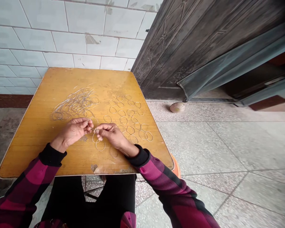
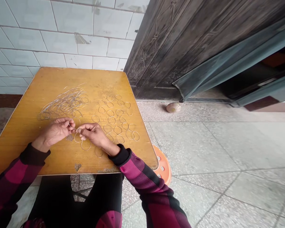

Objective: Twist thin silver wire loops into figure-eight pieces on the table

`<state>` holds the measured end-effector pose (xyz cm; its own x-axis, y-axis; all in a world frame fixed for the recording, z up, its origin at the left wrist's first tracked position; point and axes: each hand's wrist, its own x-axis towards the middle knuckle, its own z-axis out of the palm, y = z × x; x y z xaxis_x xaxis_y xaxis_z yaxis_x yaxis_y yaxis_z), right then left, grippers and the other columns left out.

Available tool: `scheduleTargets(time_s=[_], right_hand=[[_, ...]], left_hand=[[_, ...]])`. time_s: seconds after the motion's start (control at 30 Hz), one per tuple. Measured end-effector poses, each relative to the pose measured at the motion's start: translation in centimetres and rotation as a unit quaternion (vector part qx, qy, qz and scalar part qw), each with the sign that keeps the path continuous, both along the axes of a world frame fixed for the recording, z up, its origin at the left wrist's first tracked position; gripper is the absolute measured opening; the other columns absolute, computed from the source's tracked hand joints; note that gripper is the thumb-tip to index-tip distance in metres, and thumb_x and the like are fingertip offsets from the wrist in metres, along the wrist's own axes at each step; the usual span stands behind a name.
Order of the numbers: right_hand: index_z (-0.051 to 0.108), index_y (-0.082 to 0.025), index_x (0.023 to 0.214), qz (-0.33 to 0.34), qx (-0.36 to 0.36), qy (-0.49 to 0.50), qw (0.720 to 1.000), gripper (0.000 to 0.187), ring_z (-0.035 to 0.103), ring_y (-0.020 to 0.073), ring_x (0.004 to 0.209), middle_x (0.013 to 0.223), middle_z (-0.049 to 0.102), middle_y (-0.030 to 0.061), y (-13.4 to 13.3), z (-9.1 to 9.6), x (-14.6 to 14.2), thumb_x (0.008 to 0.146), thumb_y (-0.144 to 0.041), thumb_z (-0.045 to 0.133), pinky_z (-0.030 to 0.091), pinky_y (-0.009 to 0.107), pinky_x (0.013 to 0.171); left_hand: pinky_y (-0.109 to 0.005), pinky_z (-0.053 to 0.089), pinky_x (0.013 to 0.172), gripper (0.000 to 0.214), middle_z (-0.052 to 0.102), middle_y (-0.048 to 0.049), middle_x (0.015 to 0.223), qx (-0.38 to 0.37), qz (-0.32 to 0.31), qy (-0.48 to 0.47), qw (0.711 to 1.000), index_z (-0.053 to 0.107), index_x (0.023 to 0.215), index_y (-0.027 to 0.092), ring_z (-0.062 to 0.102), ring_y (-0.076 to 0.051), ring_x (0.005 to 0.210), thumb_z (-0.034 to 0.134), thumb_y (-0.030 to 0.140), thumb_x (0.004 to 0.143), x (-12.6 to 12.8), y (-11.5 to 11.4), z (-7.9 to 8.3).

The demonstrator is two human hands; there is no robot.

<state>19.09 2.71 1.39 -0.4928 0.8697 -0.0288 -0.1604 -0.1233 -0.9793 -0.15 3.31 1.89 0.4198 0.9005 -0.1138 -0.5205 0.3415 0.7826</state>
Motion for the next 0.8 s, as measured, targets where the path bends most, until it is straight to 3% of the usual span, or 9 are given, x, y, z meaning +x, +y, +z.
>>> scheduleTargets(time_s=[0.17, 0.4, 0.57, 0.7, 0.8], right_hand=[[0.067, -0.016, 0.075, 0.007, -0.006, 0.002, 1.000, 0.016, 0.052, 0.0058, 0.051, 0.062, 0.061, -0.0031, -0.1, -0.1, -0.1, 0.078, -0.032, 0.068, 0.045, 0.022, 0.056], [0.067, -0.017, 0.075, -0.005, -0.019, 0.010, 1.000, 0.018, 0.051, 0.0063, 0.050, 0.060, 0.060, -0.0039, -0.2, -0.2, -0.3, 0.076, -0.034, 0.070, 0.045, 0.022, 0.055], [0.068, -0.016, 0.075, -0.007, -0.018, 0.010, 1.000, 0.019, 0.053, 0.0062, 0.052, 0.061, 0.062, -0.0030, -0.1, -0.3, -0.3, 0.077, -0.036, 0.070, 0.046, 0.022, 0.057], [0.069, -0.017, 0.079, -0.025, -0.023, 0.020, 0.999, 0.019, 0.058, 0.0079, 0.058, 0.068, 0.066, -0.0008, 0.2, -0.4, -0.2, 0.078, -0.036, 0.069, 0.048, 0.023, 0.061], [0.069, -0.018, 0.078, -0.065, -0.020, 0.031, 0.997, 0.017, 0.059, 0.0082, 0.063, 0.070, 0.067, -0.0003, 0.4, -0.4, -0.2, 0.077, -0.035, 0.069, 0.047, 0.022, 0.061]], left_hand=[[-0.025, 0.049, 0.064, 0.018, 0.064, 0.0007, 0.066, -0.003, 0.006, -0.011, 1.000, 0.070, 0.073, 0.016, 0.052, -0.007, 0.056, 0.083, 0.025, 0.064, 0.6, 0.1, -0.3], [-0.032, 0.049, 0.065, 0.023, 0.056, 0.0009, 0.061, 0.056, 0.058, 0.112, 0.990, 0.062, 0.070, 0.019, 0.048, -0.010, 0.055, 0.075, 0.037, 0.070, 1.1, 0.0, -0.2], [-0.031, 0.050, 0.069, 0.023, 0.060, -0.0001, 0.068, 0.049, 0.065, 0.112, 0.990, 0.063, 0.075, 0.019, 0.053, -0.011, 0.061, 0.075, 0.038, 0.070, 1.0, 0.1, -0.5], [-0.030, 0.050, 0.073, 0.026, 0.067, -0.0050, 0.090, 0.043, 0.054, 0.121, 0.990, 0.067, 0.087, 0.019, 0.060, -0.014, 0.075, 0.072, 0.041, 0.073, 0.8, -0.1, -0.1], [-0.026, 0.048, 0.067, 0.025, 0.066, -0.0035, 0.085, 0.073, 0.055, 0.182, 0.979, 0.068, 0.090, 0.019, 0.059, -0.012, 0.073, 0.071, 0.038, 0.074, 0.8, -0.7, 0.4]])
